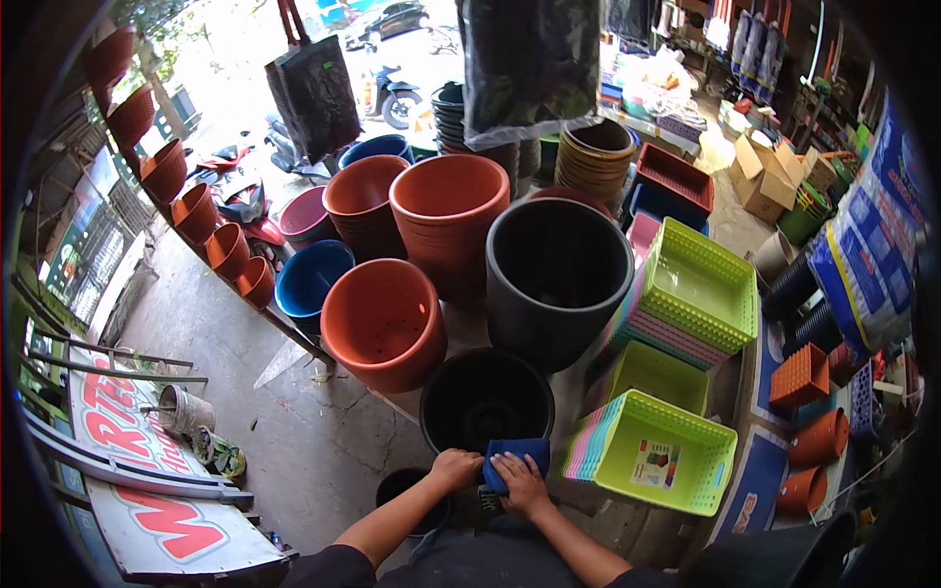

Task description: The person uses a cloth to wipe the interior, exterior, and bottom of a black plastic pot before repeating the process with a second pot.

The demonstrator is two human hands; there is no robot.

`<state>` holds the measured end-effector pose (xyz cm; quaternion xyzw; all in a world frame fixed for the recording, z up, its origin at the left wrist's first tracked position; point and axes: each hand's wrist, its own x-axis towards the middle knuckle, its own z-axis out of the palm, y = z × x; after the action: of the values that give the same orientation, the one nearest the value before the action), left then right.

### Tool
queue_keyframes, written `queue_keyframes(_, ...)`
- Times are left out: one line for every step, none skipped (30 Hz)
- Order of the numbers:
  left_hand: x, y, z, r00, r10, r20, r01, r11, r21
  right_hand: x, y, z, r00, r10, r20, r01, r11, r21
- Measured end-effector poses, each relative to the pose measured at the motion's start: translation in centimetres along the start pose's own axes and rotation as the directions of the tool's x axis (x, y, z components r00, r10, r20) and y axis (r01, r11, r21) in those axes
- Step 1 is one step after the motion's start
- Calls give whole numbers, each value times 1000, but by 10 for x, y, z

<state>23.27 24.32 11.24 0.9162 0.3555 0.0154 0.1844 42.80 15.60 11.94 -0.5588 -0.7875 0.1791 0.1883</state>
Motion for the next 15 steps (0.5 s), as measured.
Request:
queue_keyframes(0,0,1,1000,-17,8,17,1000,1,1,-1,0,999,27,29,-27,1000,15)
queue_keyframes(-1,-1,3,999,-32,-9,32,999,2,0,1,4,999,6,33,-6,1000,8)
queue_keyframes(-1,-3,7,1000,2,-7,-1,1000,8,0,1,7,999,18,-31,-15,995,96)
queue_keyframes(-2,-5,10,999,32,-3,-31,999,15,3,3,10,995,34,-90,-17,982,187)
queue_keyframes(-6,-6,19,1000,19,-21,-19,1000,-10,9,0,8,997,9,-78,6,983,185)
queue_keyframes(-9,-7,21,999,-9,-38,9,1000,-14,14,-5,4,996,21,-86,2,967,256)
queue_keyframes(-13,-9,24,996,12,-84,-15,999,-32,19,-11,1,996,32,-87,-2,946,325)
queue_keyframes(-19,-9,30,991,29,-132,-35,998,-49,26,-19,-2,998,-4,-64,25,946,323)
queue_keyframes(-25,-10,39,959,40,-279,-57,997,-54,36,-30,-4,997,-11,-77,40,918,394)
queue_keyframes(-35,-13,48,955,-6,-295,-13,998,-62,45,-38,-4,996,-15,-86,53,883,467)
queue_keyframes(-48,-5,35,893,-64,-445,17,994,-109,55,-45,-3,997,-55,-57,76,876,476)
queue_keyframes(-63,0,21,807,-126,-577,43,987,-154,65,-55,0,992,-107,-68,126,861,493)
queue_keyframes(-82,2,9,798,-173,-578,91,982,-167,72,-66,5,985,-152,-77,170,841,514)
queue_keyframes(-103,3,-2,816,-389,-427,198,883,-425,78,-77,13,983,-180,-44,176,829,531)
queue_keyframes(-124,3,-4,803,-551,-228,302,706,-641,83,-86,21,981,-191,-7,163,813,560)
